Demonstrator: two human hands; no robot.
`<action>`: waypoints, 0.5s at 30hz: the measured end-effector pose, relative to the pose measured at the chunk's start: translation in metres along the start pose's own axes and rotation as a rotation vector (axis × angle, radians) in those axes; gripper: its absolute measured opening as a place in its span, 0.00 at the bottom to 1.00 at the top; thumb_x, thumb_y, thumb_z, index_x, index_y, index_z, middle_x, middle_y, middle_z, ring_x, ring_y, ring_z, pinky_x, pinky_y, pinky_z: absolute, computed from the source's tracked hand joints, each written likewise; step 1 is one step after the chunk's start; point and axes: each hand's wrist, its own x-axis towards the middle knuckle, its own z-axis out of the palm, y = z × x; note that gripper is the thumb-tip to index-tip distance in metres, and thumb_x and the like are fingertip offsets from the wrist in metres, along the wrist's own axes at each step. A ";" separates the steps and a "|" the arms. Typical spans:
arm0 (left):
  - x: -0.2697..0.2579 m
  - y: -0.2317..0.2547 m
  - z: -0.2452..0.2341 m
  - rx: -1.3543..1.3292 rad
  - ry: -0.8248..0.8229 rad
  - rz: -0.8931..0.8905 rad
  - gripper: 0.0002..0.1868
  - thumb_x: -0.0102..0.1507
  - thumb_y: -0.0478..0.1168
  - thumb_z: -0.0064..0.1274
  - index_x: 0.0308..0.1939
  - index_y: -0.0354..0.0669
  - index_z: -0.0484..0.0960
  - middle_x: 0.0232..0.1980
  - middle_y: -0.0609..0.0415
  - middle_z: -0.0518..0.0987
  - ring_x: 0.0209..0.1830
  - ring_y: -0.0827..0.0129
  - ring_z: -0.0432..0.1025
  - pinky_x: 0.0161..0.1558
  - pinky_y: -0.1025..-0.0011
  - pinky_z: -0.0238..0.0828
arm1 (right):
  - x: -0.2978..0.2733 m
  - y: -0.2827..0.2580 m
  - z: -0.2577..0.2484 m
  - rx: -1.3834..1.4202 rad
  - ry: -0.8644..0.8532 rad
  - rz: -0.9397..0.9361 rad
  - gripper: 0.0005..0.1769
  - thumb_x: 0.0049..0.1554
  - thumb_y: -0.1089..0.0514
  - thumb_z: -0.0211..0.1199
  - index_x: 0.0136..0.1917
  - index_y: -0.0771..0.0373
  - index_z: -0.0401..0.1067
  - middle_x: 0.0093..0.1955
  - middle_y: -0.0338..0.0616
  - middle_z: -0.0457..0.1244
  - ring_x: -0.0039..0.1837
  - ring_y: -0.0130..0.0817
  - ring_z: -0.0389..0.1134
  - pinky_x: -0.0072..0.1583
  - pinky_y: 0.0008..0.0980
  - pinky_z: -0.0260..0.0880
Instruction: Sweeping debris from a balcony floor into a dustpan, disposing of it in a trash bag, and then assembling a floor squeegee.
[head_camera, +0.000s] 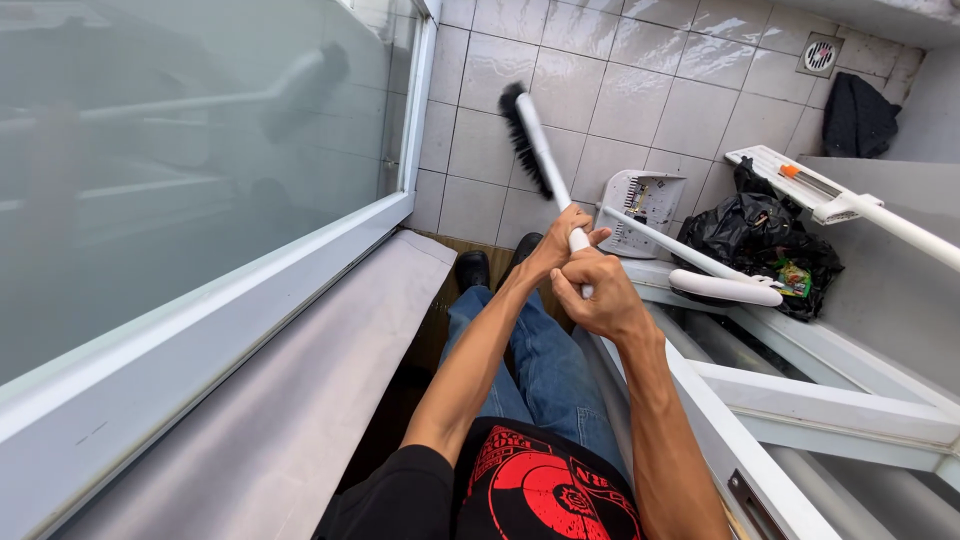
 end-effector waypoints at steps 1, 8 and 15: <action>0.004 0.002 0.005 -0.002 -0.005 0.000 0.24 0.64 0.50 0.65 0.27 0.35 0.72 0.36 0.50 0.66 0.32 0.65 0.64 0.36 0.64 0.69 | 0.000 0.001 0.001 -0.001 0.003 0.004 0.18 0.56 0.64 0.63 0.26 0.70 0.66 0.25 0.45 0.57 0.33 0.36 0.57 0.40 0.38 0.58; 0.020 0.022 0.015 -0.127 0.081 0.157 0.23 0.63 0.54 0.59 0.30 0.37 0.73 0.40 0.53 0.72 0.35 0.67 0.68 0.39 0.68 0.72 | 0.000 0.013 0.013 -0.121 -0.020 -0.101 0.16 0.54 0.64 0.64 0.27 0.67 0.66 0.28 0.45 0.60 0.37 0.39 0.60 0.48 0.40 0.63; -0.006 0.099 -0.012 -0.082 0.032 0.023 0.21 0.64 0.53 0.57 0.28 0.39 0.74 0.39 0.52 0.72 0.34 0.64 0.72 0.39 0.62 0.74 | -0.020 -0.027 -0.007 0.159 0.323 -0.191 0.17 0.57 0.62 0.60 0.30 0.67 0.59 0.30 0.43 0.55 0.38 0.35 0.57 0.49 0.36 0.61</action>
